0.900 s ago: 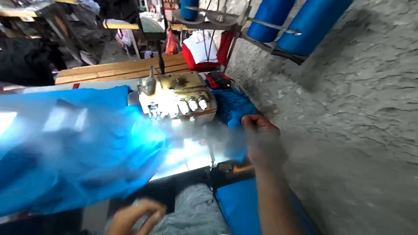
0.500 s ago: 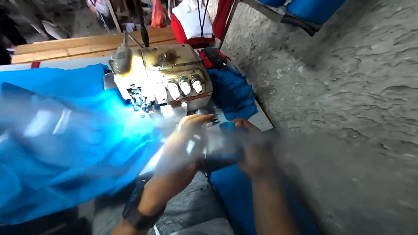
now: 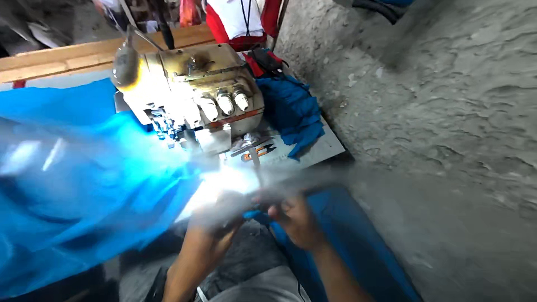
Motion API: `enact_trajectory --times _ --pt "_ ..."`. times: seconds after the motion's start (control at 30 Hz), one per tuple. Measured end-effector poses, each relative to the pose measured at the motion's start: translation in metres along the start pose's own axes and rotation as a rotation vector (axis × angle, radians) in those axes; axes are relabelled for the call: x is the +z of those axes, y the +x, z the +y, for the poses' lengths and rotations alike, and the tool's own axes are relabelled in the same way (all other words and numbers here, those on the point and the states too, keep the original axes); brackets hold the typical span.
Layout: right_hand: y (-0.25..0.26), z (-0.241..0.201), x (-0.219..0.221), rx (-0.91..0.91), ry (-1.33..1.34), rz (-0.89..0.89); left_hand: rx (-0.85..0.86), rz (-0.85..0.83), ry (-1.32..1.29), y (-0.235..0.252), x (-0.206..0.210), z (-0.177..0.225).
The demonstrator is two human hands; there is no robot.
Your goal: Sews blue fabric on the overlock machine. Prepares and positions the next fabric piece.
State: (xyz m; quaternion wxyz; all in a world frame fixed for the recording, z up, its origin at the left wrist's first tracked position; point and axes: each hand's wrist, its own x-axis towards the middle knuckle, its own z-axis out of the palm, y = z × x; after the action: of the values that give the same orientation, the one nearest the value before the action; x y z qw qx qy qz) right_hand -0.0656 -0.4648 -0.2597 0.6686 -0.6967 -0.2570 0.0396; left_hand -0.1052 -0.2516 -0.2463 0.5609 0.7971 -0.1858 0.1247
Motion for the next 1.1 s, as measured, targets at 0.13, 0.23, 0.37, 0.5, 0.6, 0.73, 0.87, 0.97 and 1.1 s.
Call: enact_trajectory --times 0.13,0.23,0.37,0.5,0.6,0.73,0.87,0.97,1.1 --pt "-0.021 -0.008 0.004 0.022 -0.127 -0.036 0.041 -0.064 0.005 -0.001 0.014 0.005" --pt "-0.038 -0.002 0.008 0.068 -0.117 0.187 0.027 -0.131 0.027 0.014 0.02 0.0" --pt "-0.06 0.004 -0.007 0.165 -0.145 0.35 -0.093 -0.092 0.392 0.055 0.018 -0.042" --pt "-0.069 0.008 -0.016 0.144 -0.165 0.352 -0.245 -0.19 0.622 0.089 0.04 -0.068" --pt "-0.069 0.013 -0.022 0.146 -0.15 0.358 -0.229 -0.224 0.716 0.103 0.057 -0.071" --pt "-0.06 0.029 -0.03 0.198 -0.195 0.381 -0.367 -0.316 0.726 0.1 0.047 -0.061" --pt "-0.04 0.044 -0.051 0.26 -0.393 0.462 -0.694 -0.518 0.351 0.06 0.002 -0.032" --pt "-0.014 0.058 -0.059 0.366 -0.577 0.537 -0.756 -0.338 -0.271 0.023 -0.01 -0.027" --pt "0.013 0.076 -0.056 0.429 -0.748 0.528 -0.705 -0.177 -0.771 0.024 0.012 -0.024"
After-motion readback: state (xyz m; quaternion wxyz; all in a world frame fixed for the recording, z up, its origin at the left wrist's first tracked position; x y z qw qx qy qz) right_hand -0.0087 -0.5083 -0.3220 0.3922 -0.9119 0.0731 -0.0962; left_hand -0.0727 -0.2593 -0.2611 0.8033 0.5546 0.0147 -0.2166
